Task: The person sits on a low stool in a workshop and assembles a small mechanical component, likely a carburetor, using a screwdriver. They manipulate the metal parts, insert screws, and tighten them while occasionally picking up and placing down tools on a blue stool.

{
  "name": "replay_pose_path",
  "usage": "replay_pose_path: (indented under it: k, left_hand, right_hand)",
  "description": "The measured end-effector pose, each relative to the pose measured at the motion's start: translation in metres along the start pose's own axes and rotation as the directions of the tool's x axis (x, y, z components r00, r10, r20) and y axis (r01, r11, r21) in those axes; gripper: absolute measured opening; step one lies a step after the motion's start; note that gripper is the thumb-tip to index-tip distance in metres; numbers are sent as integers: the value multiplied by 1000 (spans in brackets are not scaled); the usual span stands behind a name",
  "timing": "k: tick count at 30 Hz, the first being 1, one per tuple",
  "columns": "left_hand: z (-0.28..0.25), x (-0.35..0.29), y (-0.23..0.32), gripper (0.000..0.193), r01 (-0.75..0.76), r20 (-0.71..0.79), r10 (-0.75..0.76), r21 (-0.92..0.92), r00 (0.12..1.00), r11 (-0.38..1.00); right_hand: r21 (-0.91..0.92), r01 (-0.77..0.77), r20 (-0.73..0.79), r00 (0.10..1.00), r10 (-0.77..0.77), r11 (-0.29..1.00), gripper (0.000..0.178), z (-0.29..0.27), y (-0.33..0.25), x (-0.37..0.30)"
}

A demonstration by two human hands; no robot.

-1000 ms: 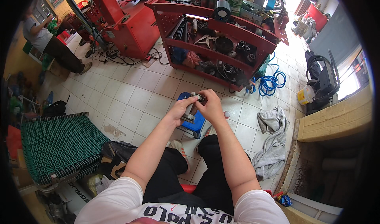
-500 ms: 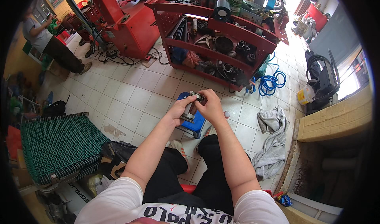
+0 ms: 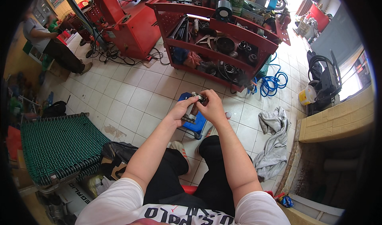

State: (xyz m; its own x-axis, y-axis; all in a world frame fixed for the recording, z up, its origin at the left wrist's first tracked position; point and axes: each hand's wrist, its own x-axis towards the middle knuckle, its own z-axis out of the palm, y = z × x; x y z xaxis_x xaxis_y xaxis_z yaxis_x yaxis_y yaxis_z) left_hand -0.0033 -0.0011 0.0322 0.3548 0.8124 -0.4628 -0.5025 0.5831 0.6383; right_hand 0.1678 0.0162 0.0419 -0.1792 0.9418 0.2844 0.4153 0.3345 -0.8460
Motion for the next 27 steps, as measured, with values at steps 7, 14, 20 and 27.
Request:
replay_pose_path:
  k: [7,14,20,27]
  left_hand:
    - [-1,1,-1,32,1,-7,-1,16,1000,1000]
    - [1,0,-1,31,-2,8,2,29,1000,1000]
    - [-1,2,-3,32,-9,-4,9,34,1000,999]
    - [-1,2,-3,32,-9,-6,9,22,1000,1000]
  right_hand:
    - [-30,9,-7,1000,-9,1000,30,-1,1,0]
    - [-50,8,-4,1000,-8,999,32,-1,2,0]
    - [-46,14,13,1000,-14,999,33,-1,2,0]
    - [-32,14,13,1000,-13,999,34,0,4,0]
